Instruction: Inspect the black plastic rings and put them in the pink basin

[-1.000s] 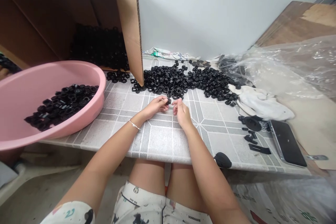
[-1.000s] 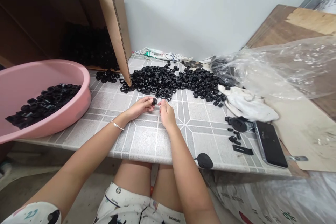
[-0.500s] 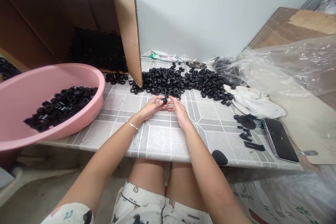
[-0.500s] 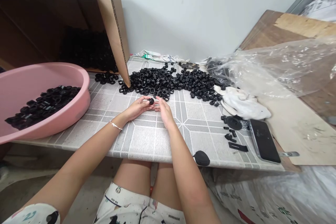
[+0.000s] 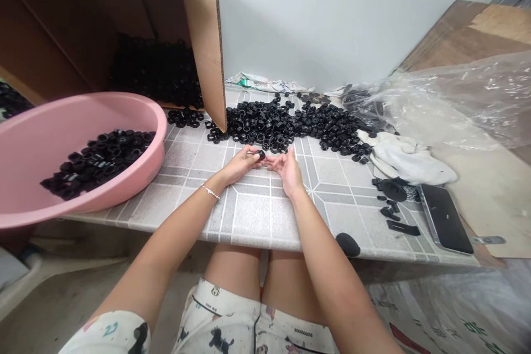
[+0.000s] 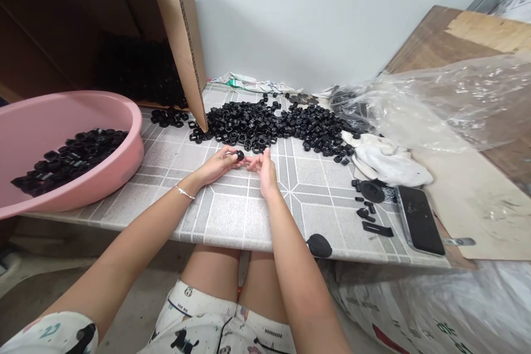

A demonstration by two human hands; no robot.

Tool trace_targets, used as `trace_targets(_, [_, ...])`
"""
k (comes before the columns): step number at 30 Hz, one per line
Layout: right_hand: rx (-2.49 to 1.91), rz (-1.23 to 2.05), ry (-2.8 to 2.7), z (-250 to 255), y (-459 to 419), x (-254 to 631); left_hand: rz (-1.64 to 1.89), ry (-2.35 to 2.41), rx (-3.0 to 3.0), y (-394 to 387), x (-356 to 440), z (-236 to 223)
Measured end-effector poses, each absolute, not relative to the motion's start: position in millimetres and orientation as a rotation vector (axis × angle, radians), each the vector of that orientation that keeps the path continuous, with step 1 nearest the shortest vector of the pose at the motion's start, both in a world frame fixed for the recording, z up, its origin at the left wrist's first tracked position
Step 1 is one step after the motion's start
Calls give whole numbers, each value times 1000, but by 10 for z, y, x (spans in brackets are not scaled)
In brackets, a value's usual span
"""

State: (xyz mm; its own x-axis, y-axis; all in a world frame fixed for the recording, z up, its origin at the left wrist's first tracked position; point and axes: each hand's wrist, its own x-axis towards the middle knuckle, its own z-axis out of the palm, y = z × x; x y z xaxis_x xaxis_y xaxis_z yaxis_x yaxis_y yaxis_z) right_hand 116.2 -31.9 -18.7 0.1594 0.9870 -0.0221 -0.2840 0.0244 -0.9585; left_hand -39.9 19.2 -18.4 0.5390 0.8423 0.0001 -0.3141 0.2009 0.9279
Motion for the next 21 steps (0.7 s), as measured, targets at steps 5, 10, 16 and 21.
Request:
trace_targets(5, [-1104, 1213, -933, -195, -312, 1157, 847, 601, 1151, 183, -402, -194])
trace_targets(10, [-1104, 1179, -929, -211, -306, 1182, 817, 590, 1138, 182, -409, -145])
trace_targets(16, [-1207, 872, -1414, -189, -423, 1097, 727, 558, 1163, 129, -404, -11])
trace_targets(21, [-1294, 710, -1545, -151, -490, 1087, 701, 668, 1276, 99, -365, -19])
